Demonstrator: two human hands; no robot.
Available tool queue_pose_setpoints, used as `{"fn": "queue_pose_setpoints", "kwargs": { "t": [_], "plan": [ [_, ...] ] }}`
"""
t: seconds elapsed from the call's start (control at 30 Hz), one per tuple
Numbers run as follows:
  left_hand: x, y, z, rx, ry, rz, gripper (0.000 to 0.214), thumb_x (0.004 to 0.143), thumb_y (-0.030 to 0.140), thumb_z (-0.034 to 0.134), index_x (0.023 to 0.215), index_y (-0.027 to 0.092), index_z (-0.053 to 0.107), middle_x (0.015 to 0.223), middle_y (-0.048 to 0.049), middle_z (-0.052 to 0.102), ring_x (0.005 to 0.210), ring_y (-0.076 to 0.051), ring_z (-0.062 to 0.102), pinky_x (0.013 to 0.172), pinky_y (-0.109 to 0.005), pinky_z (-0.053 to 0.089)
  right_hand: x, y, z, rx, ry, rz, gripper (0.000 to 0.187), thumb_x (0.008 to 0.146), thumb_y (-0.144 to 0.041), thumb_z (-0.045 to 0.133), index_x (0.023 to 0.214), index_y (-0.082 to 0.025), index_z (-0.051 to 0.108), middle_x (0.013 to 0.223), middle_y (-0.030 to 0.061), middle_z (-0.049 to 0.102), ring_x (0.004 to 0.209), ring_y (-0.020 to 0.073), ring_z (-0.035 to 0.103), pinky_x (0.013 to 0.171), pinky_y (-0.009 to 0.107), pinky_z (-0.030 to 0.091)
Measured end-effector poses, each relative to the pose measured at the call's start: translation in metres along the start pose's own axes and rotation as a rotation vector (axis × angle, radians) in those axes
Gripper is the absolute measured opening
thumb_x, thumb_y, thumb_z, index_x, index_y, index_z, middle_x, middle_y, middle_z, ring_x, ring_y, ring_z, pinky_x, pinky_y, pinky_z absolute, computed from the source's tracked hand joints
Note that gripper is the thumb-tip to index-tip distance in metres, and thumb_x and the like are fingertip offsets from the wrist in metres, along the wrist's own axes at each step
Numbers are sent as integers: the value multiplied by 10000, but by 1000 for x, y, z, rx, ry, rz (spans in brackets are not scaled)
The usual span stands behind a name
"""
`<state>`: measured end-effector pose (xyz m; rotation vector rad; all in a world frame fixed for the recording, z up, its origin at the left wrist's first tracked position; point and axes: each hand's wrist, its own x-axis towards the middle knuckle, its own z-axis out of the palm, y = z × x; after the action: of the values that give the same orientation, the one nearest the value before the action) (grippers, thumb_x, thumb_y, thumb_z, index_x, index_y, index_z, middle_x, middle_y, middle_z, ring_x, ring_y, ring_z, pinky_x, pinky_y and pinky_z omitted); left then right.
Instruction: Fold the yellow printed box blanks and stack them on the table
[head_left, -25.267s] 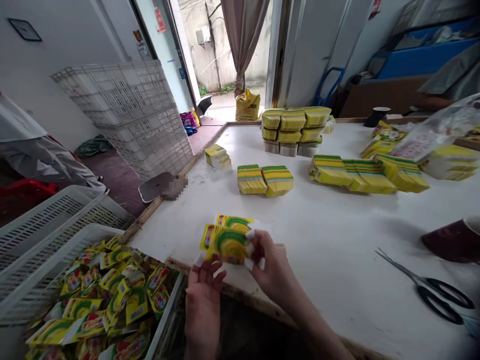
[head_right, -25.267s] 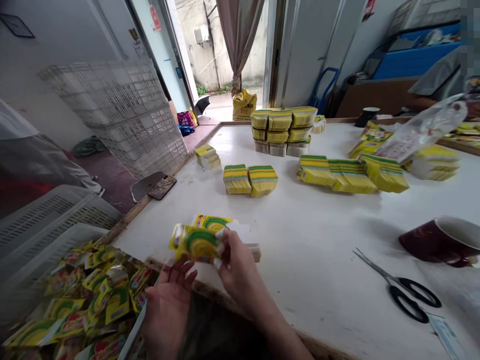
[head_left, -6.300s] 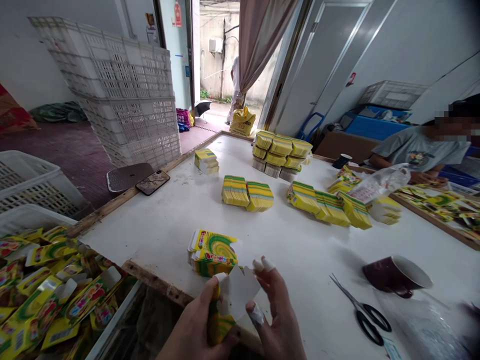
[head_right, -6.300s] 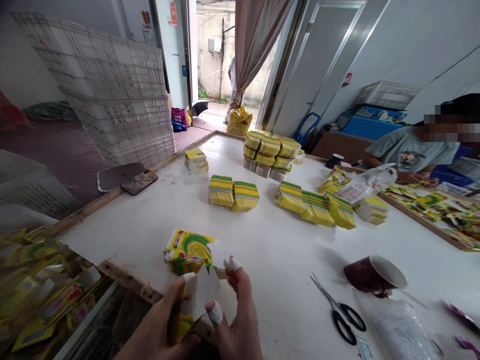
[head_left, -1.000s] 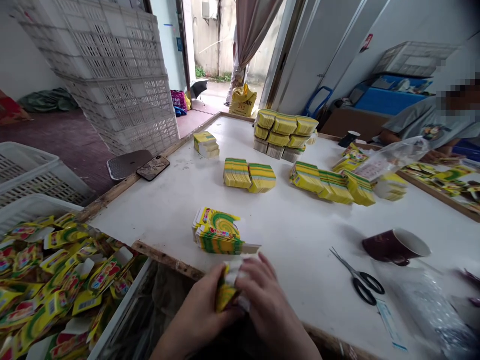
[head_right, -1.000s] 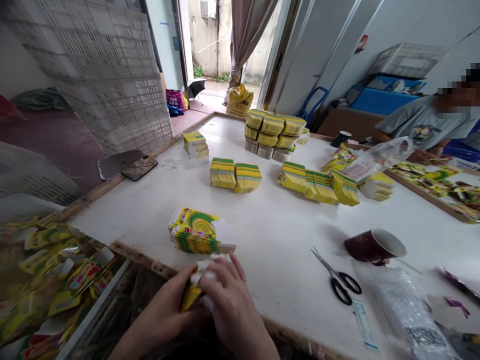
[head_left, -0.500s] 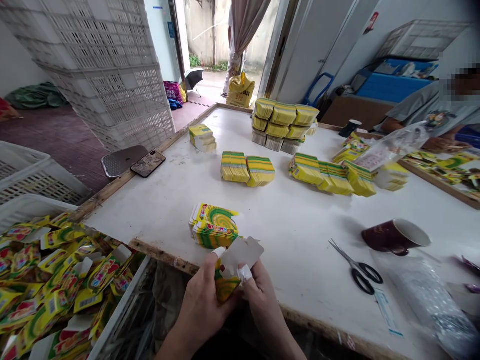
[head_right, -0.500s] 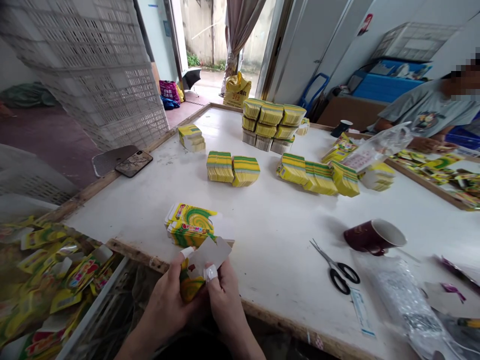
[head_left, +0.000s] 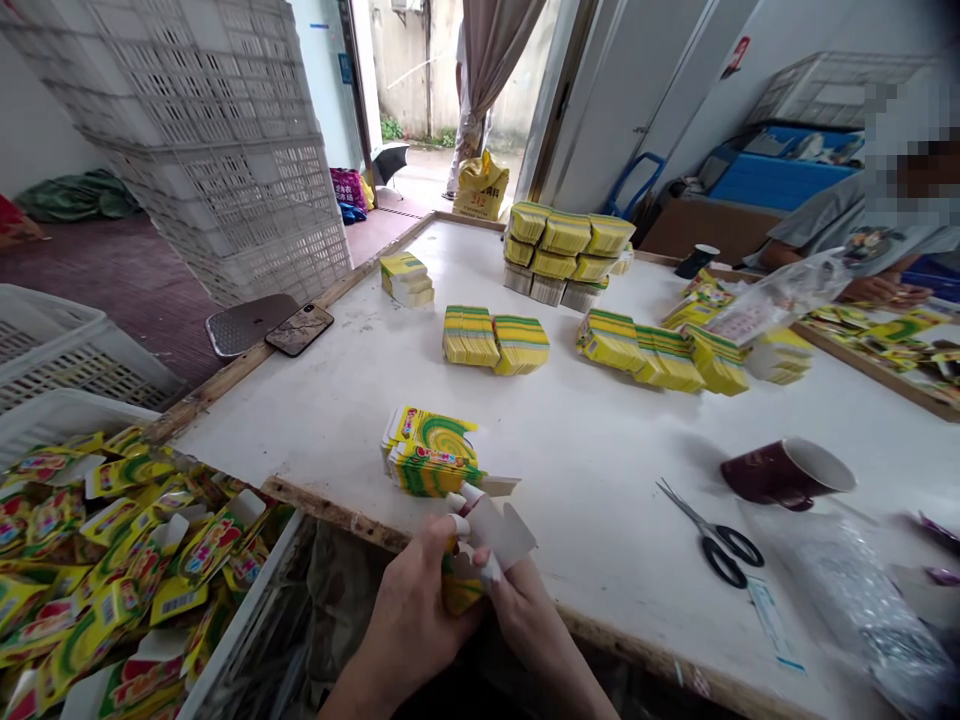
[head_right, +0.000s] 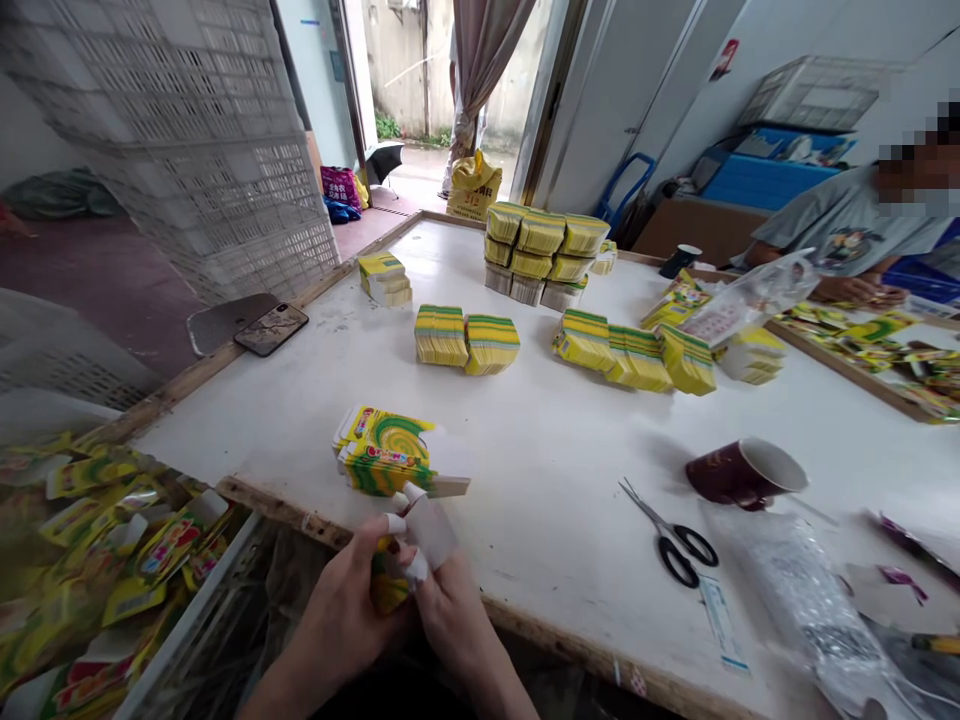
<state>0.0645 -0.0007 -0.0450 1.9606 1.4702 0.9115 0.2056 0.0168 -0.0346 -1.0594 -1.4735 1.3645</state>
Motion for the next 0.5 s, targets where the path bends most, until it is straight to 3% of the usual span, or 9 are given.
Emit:
{"fn": "queue_pose_setpoints", "kwargs": {
  "t": [0.07, 0.13, 0.27, 0.33, 0.4, 0.5],
  "plan": [
    [2, -2, 0, -34, -42, -27, 466, 795, 222, 605, 1186, 245, 353, 942, -51, 692, 808, -233, 710, 683, -341, 574, -4, -1, -2, -109, -93, -70, 571, 946, -331, 546, 1490, -257, 388, 1433, 105, 549, 1313, 267, 518, 1098, 394, 422],
    [3, -6, 3, -39, -9, -52, 499, 812, 219, 569, 1243, 220, 317, 1008, -92, 692, 861, -253, 715, 713, -374, 582, -6, 1, -4, -216, -151, -155, 614, 944, -208, 518, 1525, -262, 329, 1532, 102, 439, 1400, 255, 428, 1137, 389, 383],
    [1, -16, 6, 54, 102, -92, 652, 734, 179, 607, 1326, 178, 336, 1290, -197, 581, 1183, -338, 603, 937, -512, 521, -3, 12, -11, -337, -17, -249, 560, 939, -95, 406, 1469, -271, 447, 1519, 108, 460, 1395, 251, 443, 1122, 417, 407],
    [1, -18, 1, 85, 83, -107, 628, 698, 143, 612, 1290, 194, 408, 1255, -161, 613, 1175, -331, 605, 959, -512, 511, -1, 17, -15, -387, 13, -260, 571, 927, -103, 447, 1473, -270, 441, 1519, 125, 456, 1394, 269, 441, 1098, 434, 432],
    [3, -18, -8, 93, 38, -92, 564, 717, 163, 625, 1252, 211, 455, 1184, -126, 659, 1103, -309, 645, 923, -477, 537, 0, 18, -17, -442, -46, -257, 578, 912, -111, 497, 1465, -273, 452, 1537, 135, 426, 1406, 283, 420, 1080, 434, 448],
    [7, -16, -23, 112, -28, -56, 473, 764, 288, 667, 1201, 207, 506, 1107, -118, 698, 1007, -303, 683, 855, -444, 565, 2, 8, -22, -476, -141, -202, 447, 907, -118, 529, 1322, -268, 604, 1525, 143, 436, 1337, 282, 511, 1025, 399, 493]
  ]
}}
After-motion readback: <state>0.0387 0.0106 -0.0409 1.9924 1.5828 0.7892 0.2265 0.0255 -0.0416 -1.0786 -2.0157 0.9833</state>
